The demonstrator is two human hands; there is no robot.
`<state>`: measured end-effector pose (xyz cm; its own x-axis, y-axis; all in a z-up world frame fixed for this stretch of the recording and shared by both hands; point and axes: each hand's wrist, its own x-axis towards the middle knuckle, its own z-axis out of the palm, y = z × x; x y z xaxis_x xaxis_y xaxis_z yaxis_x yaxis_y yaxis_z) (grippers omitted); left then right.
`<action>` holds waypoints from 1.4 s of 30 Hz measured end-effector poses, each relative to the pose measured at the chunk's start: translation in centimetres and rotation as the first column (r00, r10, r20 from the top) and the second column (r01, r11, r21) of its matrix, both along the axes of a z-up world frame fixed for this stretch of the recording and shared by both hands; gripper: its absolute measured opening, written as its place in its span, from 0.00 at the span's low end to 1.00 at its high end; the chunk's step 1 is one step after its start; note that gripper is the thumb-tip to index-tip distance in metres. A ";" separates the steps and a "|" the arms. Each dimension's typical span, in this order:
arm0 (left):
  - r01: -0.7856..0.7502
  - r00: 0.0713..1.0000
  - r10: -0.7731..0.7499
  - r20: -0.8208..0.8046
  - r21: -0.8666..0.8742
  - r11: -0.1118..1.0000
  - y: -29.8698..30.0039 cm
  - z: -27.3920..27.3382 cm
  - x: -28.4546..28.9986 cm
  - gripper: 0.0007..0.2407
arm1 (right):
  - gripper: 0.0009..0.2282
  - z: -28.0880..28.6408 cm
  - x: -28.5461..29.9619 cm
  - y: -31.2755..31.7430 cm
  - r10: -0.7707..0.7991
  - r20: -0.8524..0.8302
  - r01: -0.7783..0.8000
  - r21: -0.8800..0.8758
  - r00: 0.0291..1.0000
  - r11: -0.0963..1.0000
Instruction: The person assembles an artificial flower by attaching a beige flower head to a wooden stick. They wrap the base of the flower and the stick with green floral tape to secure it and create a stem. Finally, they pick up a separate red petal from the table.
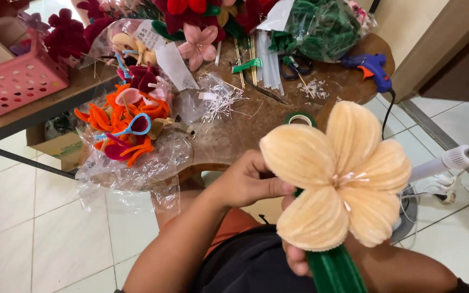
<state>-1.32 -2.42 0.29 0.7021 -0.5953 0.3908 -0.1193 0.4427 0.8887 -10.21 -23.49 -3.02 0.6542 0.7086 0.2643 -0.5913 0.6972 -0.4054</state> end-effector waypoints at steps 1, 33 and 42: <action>-0.001 1.000 0.001 0.002 -0.001 1.000 -0.1 -0.2 0.3 0.04 | 0.30 0.6 -0.2 0.7 0.032 0.002 -0.032 0.013 0.999 0.999; -0.006 0.982 -0.037 0.186 0.223 0.975 3.7 1.7 3.8 0.08 | 0.26 5.5 2.6 4.8 -0.200 -0.282 -0.072 -0.726 0.938 0.684; 0.057 0.995 -0.064 0.075 0.097 0.994 3.9 0.8 4.5 0.06 | 0.16 5.1 1.5 3.8 -0.122 -0.194 -0.035 -0.653 0.973 0.757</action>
<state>3.16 1.51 1.12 0.6332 -0.6726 0.3829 -0.1652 0.3659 0.9159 -8.74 -19.74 2.08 0.6720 0.6259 -0.3958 -0.6916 0.3396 -0.6374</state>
